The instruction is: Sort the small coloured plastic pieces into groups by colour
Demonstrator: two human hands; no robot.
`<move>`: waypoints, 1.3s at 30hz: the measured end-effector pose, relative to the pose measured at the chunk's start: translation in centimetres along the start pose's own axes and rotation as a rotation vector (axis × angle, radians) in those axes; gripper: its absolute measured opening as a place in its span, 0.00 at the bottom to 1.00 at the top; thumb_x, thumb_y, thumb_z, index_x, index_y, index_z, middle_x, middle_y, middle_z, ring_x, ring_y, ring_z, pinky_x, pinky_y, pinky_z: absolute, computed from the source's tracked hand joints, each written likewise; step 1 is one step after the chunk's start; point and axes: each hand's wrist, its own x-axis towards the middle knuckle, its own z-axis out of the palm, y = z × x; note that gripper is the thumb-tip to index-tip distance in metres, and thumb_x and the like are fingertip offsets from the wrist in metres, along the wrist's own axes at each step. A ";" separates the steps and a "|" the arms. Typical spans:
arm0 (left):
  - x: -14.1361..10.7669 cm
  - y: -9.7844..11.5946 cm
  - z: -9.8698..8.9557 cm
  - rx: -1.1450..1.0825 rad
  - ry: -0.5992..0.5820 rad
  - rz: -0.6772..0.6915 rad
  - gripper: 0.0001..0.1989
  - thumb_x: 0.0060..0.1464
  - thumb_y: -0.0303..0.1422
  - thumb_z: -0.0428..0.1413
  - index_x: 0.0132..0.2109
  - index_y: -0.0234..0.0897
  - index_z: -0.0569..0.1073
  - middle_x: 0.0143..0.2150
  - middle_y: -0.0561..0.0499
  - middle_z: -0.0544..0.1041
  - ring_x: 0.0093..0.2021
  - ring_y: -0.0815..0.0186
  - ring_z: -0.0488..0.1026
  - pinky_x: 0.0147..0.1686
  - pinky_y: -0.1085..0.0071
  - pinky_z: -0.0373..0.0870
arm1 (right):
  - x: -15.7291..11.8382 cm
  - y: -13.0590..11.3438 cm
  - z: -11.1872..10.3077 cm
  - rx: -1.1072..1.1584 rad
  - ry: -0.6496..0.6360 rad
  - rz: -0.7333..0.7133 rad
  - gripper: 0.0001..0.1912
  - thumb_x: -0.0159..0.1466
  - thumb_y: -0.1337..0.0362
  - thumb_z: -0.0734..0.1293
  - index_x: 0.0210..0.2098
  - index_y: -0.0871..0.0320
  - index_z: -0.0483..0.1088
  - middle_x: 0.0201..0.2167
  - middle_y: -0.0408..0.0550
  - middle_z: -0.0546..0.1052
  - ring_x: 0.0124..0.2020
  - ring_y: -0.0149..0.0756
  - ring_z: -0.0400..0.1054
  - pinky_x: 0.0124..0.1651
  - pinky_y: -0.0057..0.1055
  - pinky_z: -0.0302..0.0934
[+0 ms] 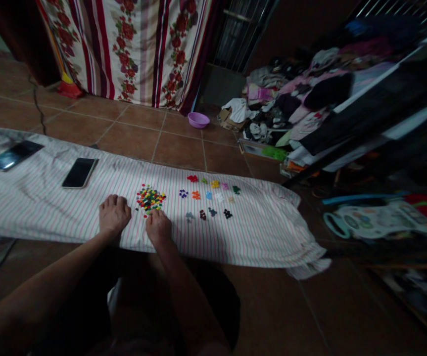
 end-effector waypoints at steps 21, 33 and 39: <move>0.0 0.2 -0.5 -0.024 -0.036 -0.010 0.15 0.58 0.34 0.43 0.43 0.33 0.70 0.45 0.38 0.69 0.51 0.52 0.63 0.47 0.58 0.57 | 0.3 2.5 -1.4 0.554 -0.014 0.184 0.10 0.59 0.66 0.61 0.37 0.54 0.72 0.31 0.41 0.77 0.30 0.30 0.72 0.35 0.26 0.67; 0.0 0.1 -0.3 0.023 -0.034 0.003 0.14 0.58 0.34 0.43 0.43 0.33 0.70 0.44 0.40 0.69 0.50 0.53 0.64 0.46 0.60 0.57 | 0.0 3.3 -0.9 0.852 -0.078 0.340 0.09 0.58 0.62 0.62 0.37 0.55 0.70 0.30 0.41 0.77 0.28 0.30 0.73 0.28 0.25 0.68; 0.0 0.2 -0.2 0.019 -0.022 -0.002 0.15 0.58 0.34 0.42 0.43 0.33 0.70 0.44 0.40 0.69 0.51 0.53 0.63 0.46 0.59 0.57 | -0.1 3.4 -1.0 0.972 -0.021 0.396 0.09 0.56 0.62 0.63 0.36 0.56 0.69 0.29 0.43 0.77 0.29 0.32 0.74 0.27 0.25 0.67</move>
